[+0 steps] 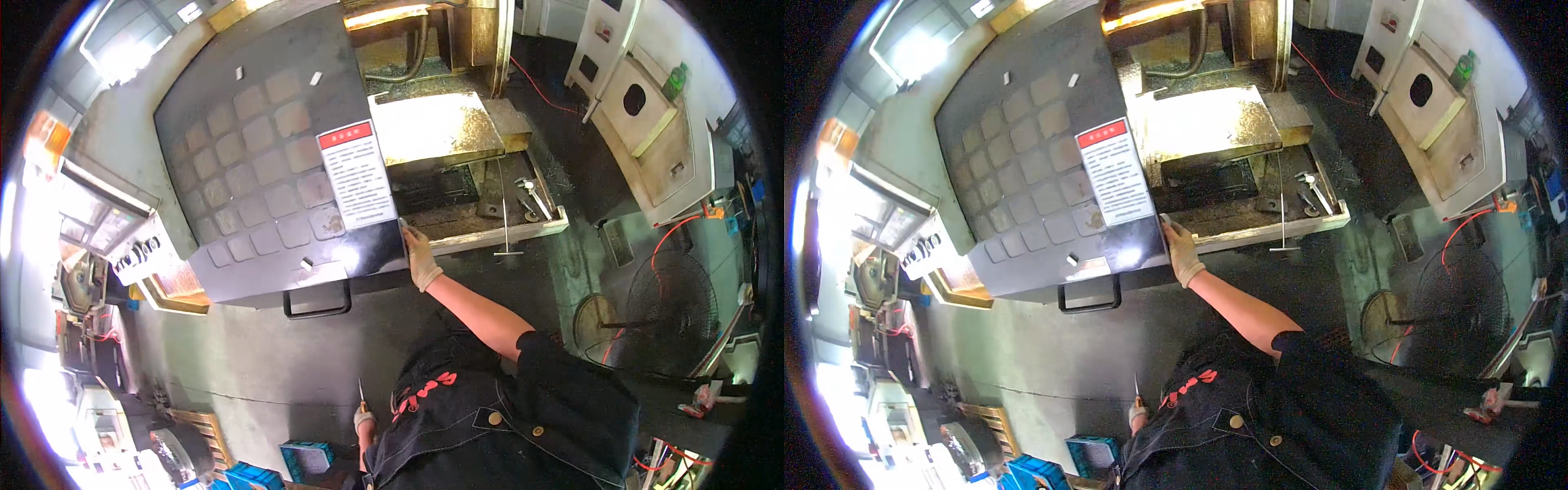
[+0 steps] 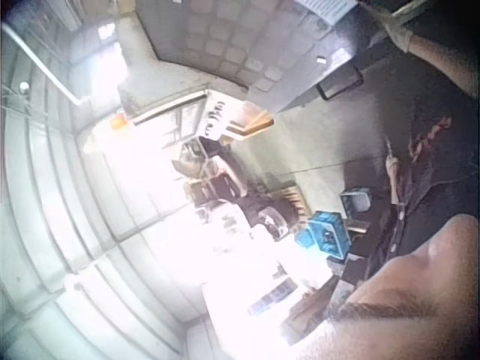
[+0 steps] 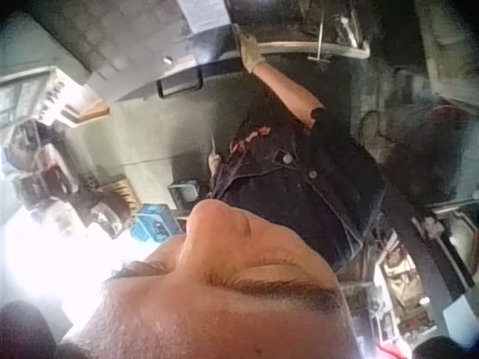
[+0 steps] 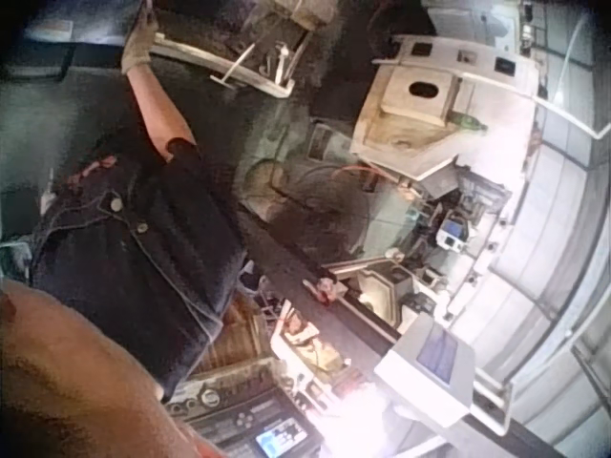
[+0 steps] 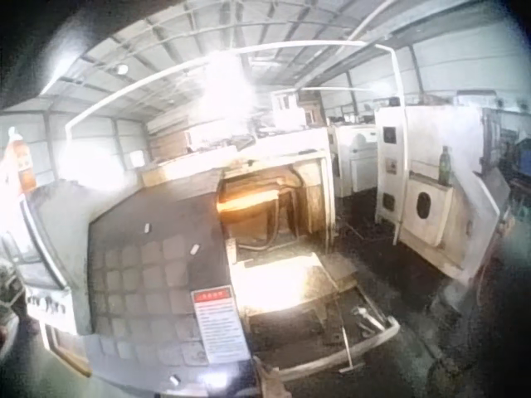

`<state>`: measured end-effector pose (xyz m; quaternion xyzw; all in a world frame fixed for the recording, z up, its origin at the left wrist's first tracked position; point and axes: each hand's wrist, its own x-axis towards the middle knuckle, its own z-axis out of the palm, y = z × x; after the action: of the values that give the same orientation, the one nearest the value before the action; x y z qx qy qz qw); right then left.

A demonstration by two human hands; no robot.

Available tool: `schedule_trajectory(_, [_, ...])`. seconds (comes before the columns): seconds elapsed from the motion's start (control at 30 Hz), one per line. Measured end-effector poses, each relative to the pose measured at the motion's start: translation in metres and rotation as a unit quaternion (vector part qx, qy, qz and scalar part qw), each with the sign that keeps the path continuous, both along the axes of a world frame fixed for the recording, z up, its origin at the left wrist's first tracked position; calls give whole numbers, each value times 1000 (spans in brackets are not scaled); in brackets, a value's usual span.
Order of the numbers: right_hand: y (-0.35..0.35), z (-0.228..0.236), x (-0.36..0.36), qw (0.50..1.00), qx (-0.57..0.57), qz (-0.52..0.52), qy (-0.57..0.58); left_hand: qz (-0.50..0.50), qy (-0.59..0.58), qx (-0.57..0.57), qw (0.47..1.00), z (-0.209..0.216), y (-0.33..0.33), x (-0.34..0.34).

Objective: The person operates a metal lathe in a workshop, repeatedly opening the machine door to insert and remove small metal rings. They use a screwdriver to adjust the chuck and a long metal rod to clear metal shavings from the machine bed into a blue bin.

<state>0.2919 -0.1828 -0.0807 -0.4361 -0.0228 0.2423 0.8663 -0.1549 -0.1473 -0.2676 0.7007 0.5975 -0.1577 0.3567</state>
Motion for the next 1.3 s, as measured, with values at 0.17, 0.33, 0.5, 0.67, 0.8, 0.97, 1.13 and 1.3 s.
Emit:
schedule_trajectory(0.17, [0,-1,1,998,-12,-64,-6,126,-98,-97,982,-67,45,-30])
schedule_trajectory(0.33, [-3,14,-6,996,-26,-85,3,26,-78,-86,993,-25,29,-3])
schedule_trajectory(0.5, [-2,-4,-1,998,10,-64,18,-50,-14,-87,995,-27,25,-8])
schedule_trajectory(0.67, [-2,8,-4,998,-14,-61,15,-68,4,-101,993,-45,38,-1])
schedule_trajectory(0.8, [-2,2,-4,997,-7,-73,15,-77,3,-113,991,-60,58,3])
schedule_trajectory(0.97, [0,2,-3,994,-88,-68,-23,-85,-19,-145,986,-111,87,13])
schedule_trajectory(1.13, [10,-6,-3,996,11,-82,24,19,-53,-208,977,-121,100,29])
schedule_trajectory(1.3, [12,5,-7,995,0,-81,53,166,-137,-283,935,-117,109,36])
